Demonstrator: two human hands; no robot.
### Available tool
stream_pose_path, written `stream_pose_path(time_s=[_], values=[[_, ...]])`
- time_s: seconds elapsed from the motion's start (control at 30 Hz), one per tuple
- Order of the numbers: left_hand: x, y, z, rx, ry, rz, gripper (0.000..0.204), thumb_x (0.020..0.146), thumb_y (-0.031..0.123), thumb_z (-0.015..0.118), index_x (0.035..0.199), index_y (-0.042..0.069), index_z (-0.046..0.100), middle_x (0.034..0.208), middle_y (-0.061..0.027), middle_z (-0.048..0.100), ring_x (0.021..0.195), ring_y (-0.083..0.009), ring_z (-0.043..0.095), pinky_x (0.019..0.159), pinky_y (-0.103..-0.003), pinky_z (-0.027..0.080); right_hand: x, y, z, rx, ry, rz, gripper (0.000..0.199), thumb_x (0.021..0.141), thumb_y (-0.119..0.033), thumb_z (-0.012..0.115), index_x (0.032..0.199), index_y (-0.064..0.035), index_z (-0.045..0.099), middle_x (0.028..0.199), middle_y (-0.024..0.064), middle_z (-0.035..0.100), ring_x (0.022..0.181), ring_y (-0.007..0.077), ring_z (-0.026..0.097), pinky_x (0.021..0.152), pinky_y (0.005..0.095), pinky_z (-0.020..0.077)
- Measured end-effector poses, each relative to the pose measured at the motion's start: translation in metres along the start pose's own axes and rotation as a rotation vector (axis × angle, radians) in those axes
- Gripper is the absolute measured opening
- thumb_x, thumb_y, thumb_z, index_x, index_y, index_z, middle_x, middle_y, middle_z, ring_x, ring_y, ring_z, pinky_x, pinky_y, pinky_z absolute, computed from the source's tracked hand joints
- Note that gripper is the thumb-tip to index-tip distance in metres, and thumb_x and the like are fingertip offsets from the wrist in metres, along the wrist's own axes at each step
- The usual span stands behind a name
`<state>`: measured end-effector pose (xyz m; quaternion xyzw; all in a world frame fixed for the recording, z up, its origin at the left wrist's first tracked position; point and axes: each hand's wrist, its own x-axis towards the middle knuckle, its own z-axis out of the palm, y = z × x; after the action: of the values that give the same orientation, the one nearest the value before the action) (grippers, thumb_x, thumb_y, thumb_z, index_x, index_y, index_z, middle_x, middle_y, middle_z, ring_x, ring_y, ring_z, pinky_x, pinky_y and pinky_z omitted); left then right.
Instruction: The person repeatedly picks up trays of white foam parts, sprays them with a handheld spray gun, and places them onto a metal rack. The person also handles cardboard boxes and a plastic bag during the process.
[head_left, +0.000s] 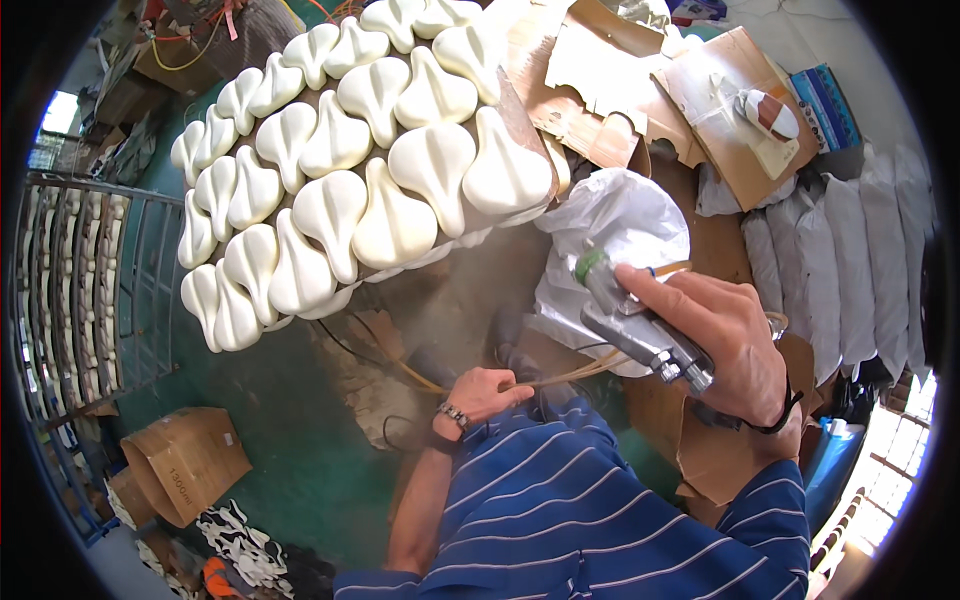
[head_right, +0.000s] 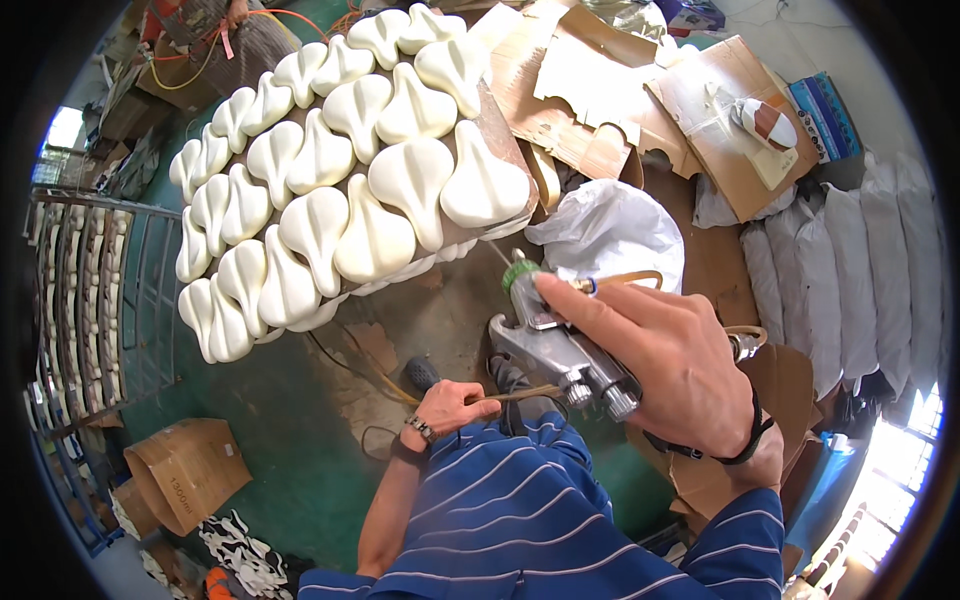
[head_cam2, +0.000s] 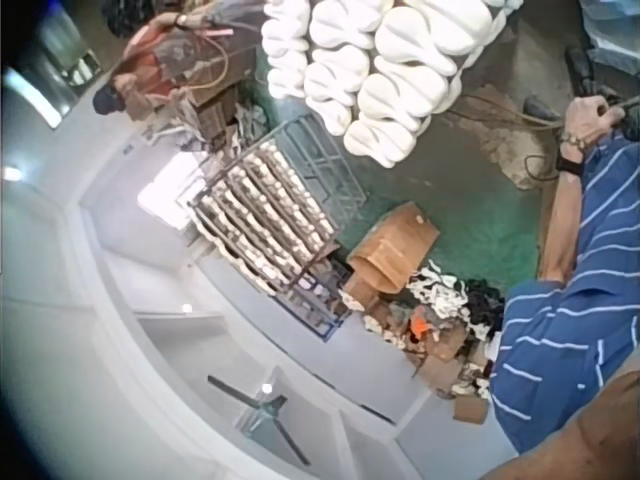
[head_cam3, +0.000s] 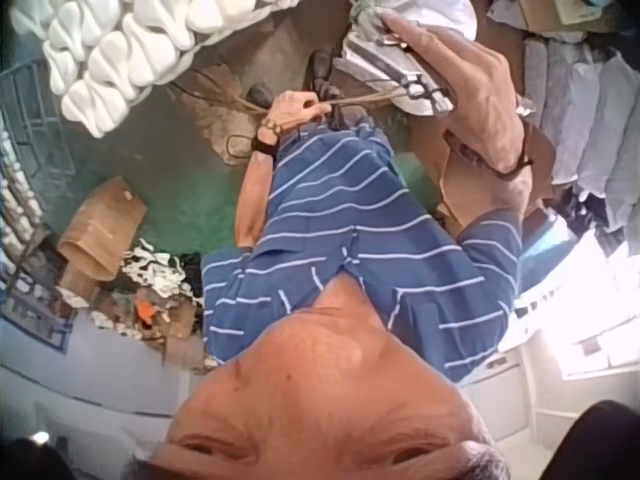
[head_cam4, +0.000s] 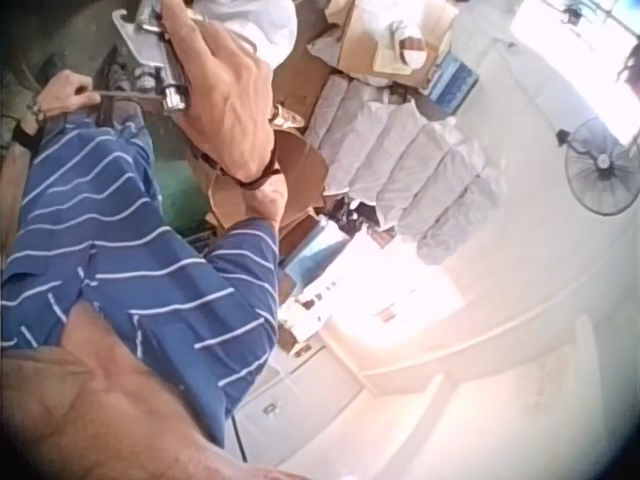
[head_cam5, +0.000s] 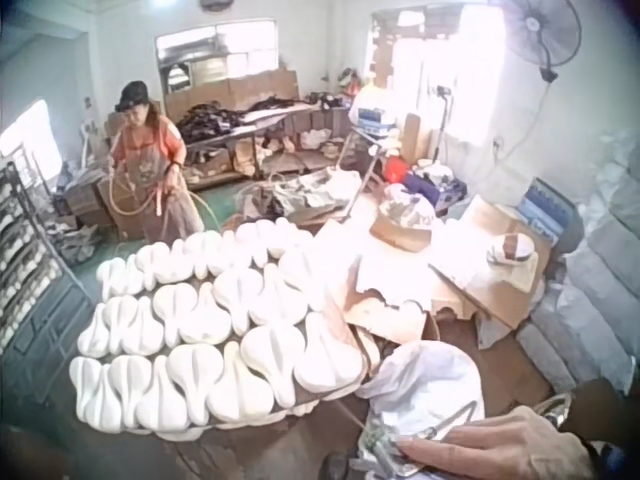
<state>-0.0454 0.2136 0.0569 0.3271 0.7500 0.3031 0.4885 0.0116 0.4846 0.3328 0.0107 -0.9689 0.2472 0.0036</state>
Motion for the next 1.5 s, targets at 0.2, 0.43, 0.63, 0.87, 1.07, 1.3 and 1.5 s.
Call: stream_pose_path(time_s=[0.2,0.43,0.63,0.87,1.07,1.3,1.5], values=[[0.007,0.002,-0.001,0.035,-0.038,0.019,0.055,0.084,0.061,0.067,0.075,0.007,0.069,0.062,-0.0111,0.063,0.06,-0.0293,0.062,0.059,-0.04,0.046,-0.026,-0.002,-0.003,0.057,-0.161,0.053,0.071,0.071,-0.015,0.076,0.138,-0.0088,0.056,0.086,0.008,0.064,0.079,0.0282,0.067,0.063,0.0393,0.0509],[0.013,0.009,0.001,0.048,-0.081,0.01,0.054,0.085,0.06,0.066,0.076,0.007,0.07,0.062,-0.0112,0.062,0.06,-0.0294,0.061,0.059,-0.041,0.045,-0.035,0.017,-0.015,0.081,0.14,0.204,0.069,0.066,-0.002,0.072,0.134,-0.0066,0.061,0.096,0.0156,0.07,0.083,0.036,0.068,0.069,0.0412,0.0521],[0.021,0.012,0.005,0.087,-0.106,0.003,0.057,0.085,0.063,0.064,0.076,0.007,0.07,0.061,-0.0115,0.061,0.06,-0.03,0.06,0.058,-0.041,0.044,-0.061,0.023,-0.02,0.097,-0.012,0.261,0.07,0.066,0.005,0.069,0.134,-0.0059,0.06,0.093,0.0165,0.069,0.08,0.0379,0.066,0.071,0.0435,0.0512],[0.026,0.013,0.008,0.109,-0.135,0.004,0.057,0.086,0.063,0.064,0.074,0.007,0.068,0.061,-0.0116,0.06,0.059,-0.0304,0.058,0.058,-0.041,0.044,-0.056,0.028,-0.022,0.129,0.18,0.262,0.065,0.064,0.002,0.063,0.13,-0.0004,0.063,0.094,0.0205,0.069,0.08,0.0383,0.067,0.072,0.0374,0.0512],[0.033,0.014,0.009,0.132,-0.175,0.013,0.055,0.085,0.063,0.065,0.077,0.008,0.071,0.062,-0.011,0.062,0.059,-0.0289,0.058,0.058,-0.04,0.044,-0.077,0.02,-0.026,0.09,0.099,0.272,0.06,0.072,-0.01,0.075,0.131,-0.0054,0.062,0.091,0.0137,0.07,0.08,0.0342,0.069,0.068,0.041,0.0524],[0.036,0.023,0.006,0.14,-0.234,-0.038,0.054,0.085,0.061,0.064,0.076,0.008,0.07,0.069,-0.0128,0.066,0.067,-0.0312,0.063,0.063,-0.041,0.046,-0.079,0.02,-0.023,0.132,0.114,0.211,0.059,0.074,-0.018,0.073,0.129,-0.0002,0.063,0.087,0.017,0.069,0.075,0.0338,0.069,0.066,0.0373,0.0522],[0.035,0.016,0.01,0.122,-0.198,-0.008,0.053,0.086,0.06,0.066,0.078,0.007,0.071,0.061,-0.0098,0.061,0.057,-0.0257,0.057,0.057,-0.039,0.044,-0.085,0.019,-0.023,0.143,0.017,0.225,0.064,0.073,-0.015,0.074,0.135,-0.0049,0.06,0.092,0.0127,0.068,0.084,0.0326,0.069,0.068,0.0401,0.0522]])
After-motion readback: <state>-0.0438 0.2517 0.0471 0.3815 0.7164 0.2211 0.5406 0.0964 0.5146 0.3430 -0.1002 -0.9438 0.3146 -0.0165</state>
